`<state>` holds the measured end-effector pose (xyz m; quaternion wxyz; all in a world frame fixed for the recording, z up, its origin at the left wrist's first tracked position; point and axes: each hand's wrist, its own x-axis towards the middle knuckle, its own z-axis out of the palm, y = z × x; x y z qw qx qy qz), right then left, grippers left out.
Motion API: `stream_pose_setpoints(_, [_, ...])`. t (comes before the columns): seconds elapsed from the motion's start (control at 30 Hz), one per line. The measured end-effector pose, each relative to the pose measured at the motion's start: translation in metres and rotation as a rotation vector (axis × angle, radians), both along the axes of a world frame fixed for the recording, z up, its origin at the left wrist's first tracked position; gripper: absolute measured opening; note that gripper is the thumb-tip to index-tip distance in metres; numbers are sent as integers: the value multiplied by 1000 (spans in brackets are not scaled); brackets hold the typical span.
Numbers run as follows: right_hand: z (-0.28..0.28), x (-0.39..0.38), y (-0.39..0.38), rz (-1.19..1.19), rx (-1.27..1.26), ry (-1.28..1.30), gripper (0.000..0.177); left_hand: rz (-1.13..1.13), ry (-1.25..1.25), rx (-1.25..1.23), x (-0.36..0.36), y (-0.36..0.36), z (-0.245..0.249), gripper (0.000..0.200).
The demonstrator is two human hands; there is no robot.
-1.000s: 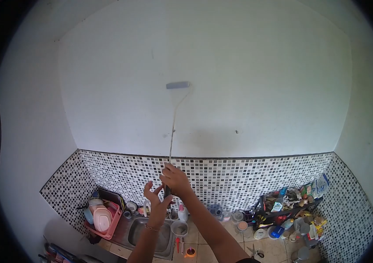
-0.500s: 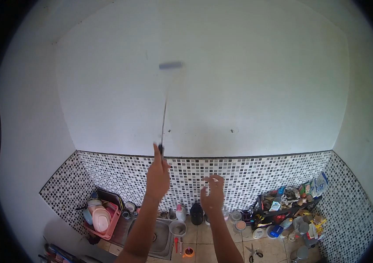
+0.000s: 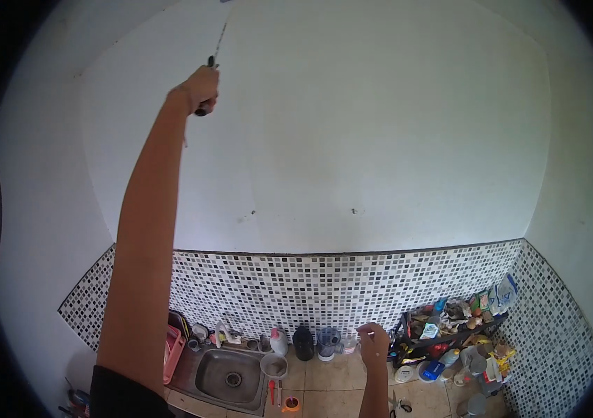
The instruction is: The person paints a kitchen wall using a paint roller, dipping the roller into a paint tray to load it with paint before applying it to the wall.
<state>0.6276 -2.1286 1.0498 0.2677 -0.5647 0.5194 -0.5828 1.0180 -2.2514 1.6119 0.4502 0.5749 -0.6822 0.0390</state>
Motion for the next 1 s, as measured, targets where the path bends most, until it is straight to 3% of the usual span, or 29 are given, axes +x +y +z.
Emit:
stream_pose_setpoints(0.07, [5, -4, 14, -4, 86, -99, 13, 65, -479, -37, 43, -5, -11, 23])
stream_pose_setpoints(0.13, [-4, -11, 18, 5, 102, -159, 14, 255, -369, -2, 20, 50, -55, 20])
stream_pose_setpoints(0.17, [-5, -12, 22, 14, 159, -203, 14, 297, 145, 71, -21, 102, -83, 29])
stream_pose_setpoints(0.23, [-24, -19, 17, 32, 174, -205, 15, 301, 142, 137, -27, 124, -111, 29])
stream_pose_setpoints(0.33, [-34, -23, 9, 66, 238, -257, 16, 256, 195, 163, -22, 124, -109, 31])
stream_pose_setpoints(0.37, [-35, -21, 5, 71, 250, -283, 15, 215, 236, 139, -20, 122, -99, 31])
stream_pose_setpoints(0.47, [-26, -8, -3, 96, 267, -307, 15, 55, 2, 109, 31, 68, -45, 28])
stream_pose_setpoints(0.57, [-32, 0, -3, 141, 373, -312, 14, 111, 165, 126, 14, 74, 13, 31])
stream_pose_setpoints(0.6, [-33, 3, 2, 146, 392, -319, 14, 124, 102, 128, 21, 66, 31, 32])
stream_pose_setpoints(0.67, [-33, 3, 15, 149, 426, -334, 14, 122, 167, 138, 5, 72, 45, 31])
stream_pose_setpoints(0.87, [-81, -31, 29, 62, 511, -358, 15, -29, 205, 120, -12, 82, -29, 28])
stream_pose_setpoints(1.0, [-117, -52, 28, -8, 482, -378, 15, 93, 73, 186, -19, 137, -117, 28])
